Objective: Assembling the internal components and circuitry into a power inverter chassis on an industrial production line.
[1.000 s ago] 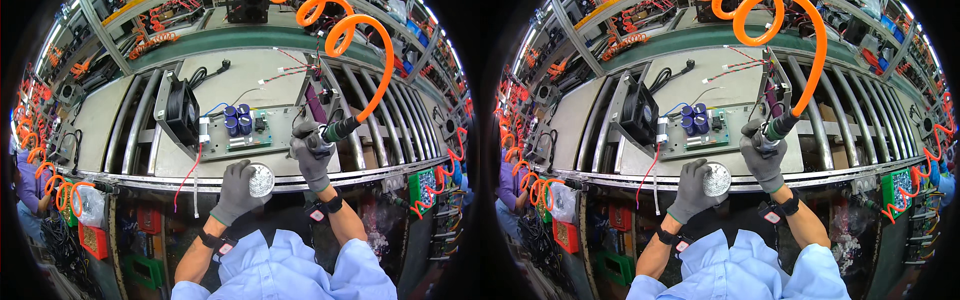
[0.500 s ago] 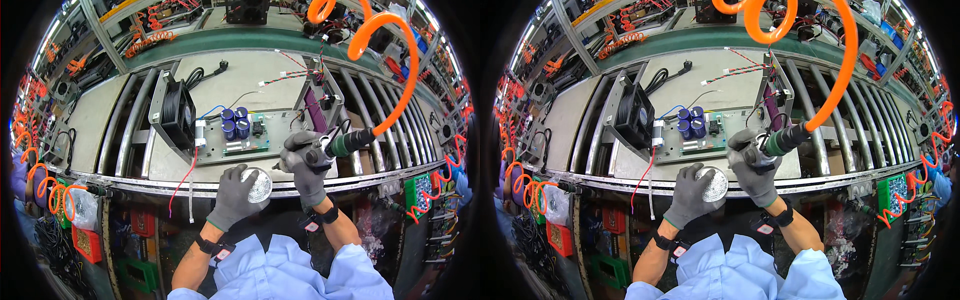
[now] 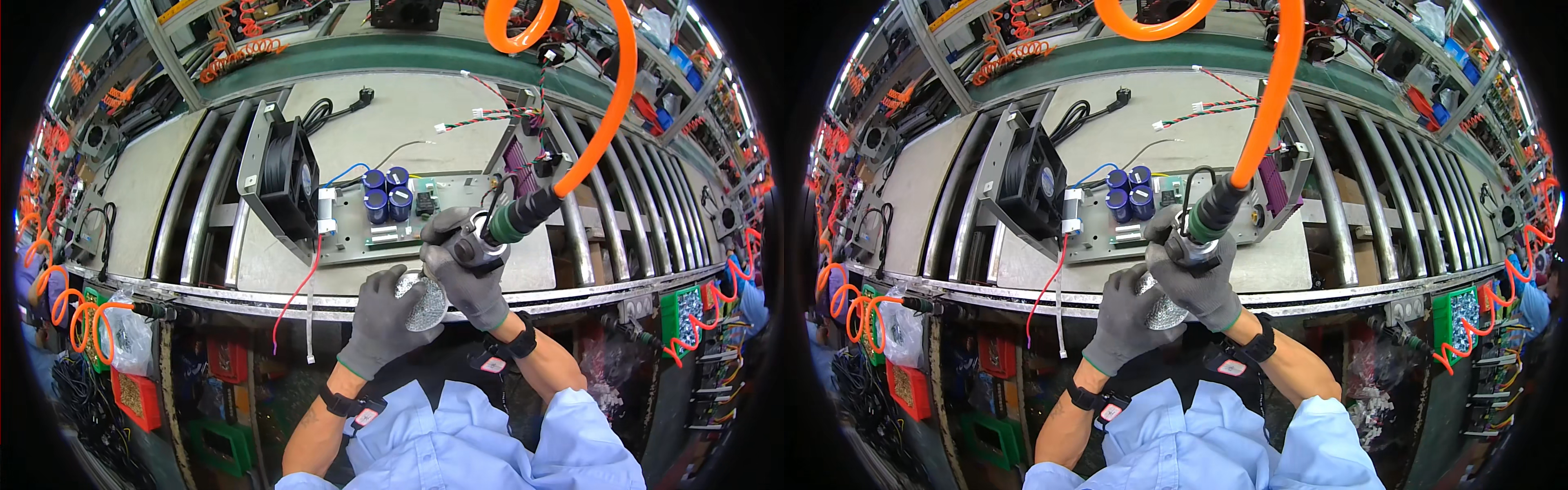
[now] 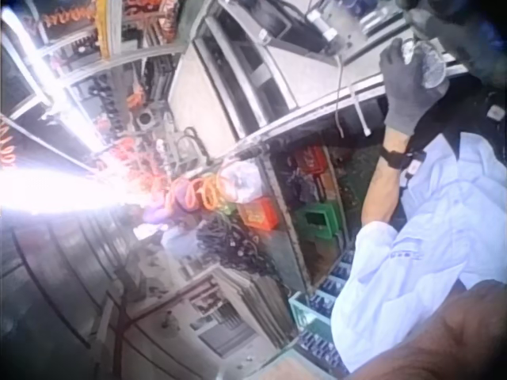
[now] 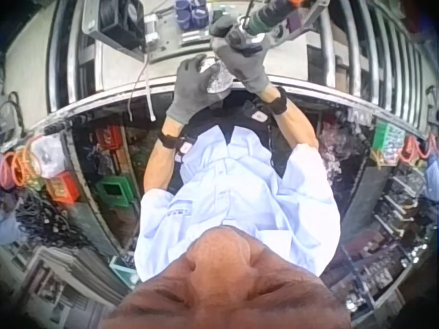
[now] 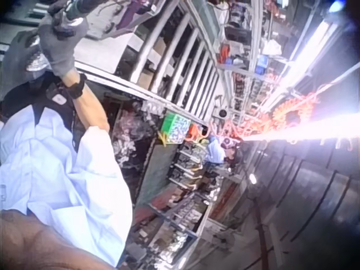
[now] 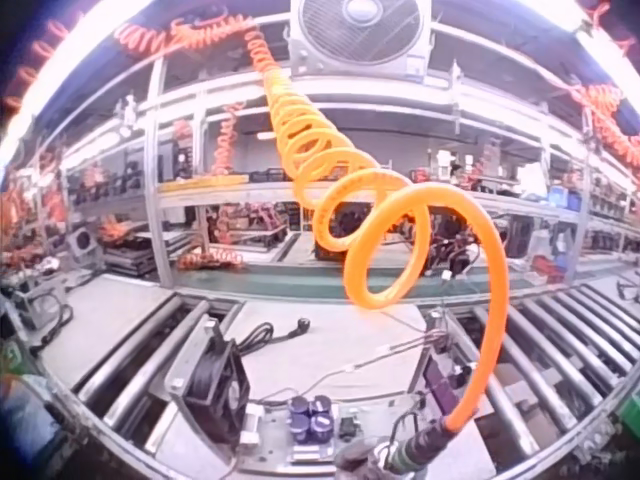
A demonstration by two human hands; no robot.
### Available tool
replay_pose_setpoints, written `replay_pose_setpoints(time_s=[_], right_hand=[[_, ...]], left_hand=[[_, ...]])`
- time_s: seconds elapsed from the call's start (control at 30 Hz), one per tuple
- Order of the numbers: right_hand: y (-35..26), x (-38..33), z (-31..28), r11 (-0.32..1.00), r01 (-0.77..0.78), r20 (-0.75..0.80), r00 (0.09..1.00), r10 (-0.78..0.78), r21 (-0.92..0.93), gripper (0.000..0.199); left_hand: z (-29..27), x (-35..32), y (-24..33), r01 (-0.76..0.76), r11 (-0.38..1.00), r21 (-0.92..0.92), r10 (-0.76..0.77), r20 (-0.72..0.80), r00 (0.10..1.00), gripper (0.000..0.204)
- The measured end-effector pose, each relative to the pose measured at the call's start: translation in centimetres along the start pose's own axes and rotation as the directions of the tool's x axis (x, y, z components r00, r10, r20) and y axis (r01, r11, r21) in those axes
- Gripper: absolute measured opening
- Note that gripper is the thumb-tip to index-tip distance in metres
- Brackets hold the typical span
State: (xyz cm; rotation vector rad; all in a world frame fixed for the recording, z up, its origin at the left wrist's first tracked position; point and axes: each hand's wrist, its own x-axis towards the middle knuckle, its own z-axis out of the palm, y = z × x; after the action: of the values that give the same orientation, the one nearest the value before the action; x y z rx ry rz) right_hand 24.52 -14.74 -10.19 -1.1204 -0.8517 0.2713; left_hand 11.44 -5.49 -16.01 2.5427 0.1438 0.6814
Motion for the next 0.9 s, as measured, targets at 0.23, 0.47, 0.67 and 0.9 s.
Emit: replay_pose_setpoints(time_s=[0.23,0.47,0.67,0.9], right_hand=[[-0.6,0.8,0.6,0.995,-0.064,0.028,0.997,0.066,-0.073,0.022],[-0.3,1.5,0.8,0.996,-0.043,0.006,0.999,0.044,-0.080,0.018],[-2.6,4.0,-1.3,0.999,0.003,-0.210,0.978,-0.013,-0.047,0.012],[-1.4,5.6,-1.7,0.998,0.006,-0.226,0.974,-0.020,-0.062,0.024]], left_hand=[[0.3,0.1,-0.3,-0.030,1.000,0.002,0.030,-0.011,0.999,0.065],[0.1,-0.2,-0.2,-0.026,1.000,-0.014,0.026,-0.037,0.999,0.065],[0.2,-0.2,0.0,0.005,1.000,0.011,-0.004,-0.058,0.998,0.073],[0.2,-0.3,-0.2,0.012,1.000,0.024,-0.011,-0.038,0.999,0.074]])
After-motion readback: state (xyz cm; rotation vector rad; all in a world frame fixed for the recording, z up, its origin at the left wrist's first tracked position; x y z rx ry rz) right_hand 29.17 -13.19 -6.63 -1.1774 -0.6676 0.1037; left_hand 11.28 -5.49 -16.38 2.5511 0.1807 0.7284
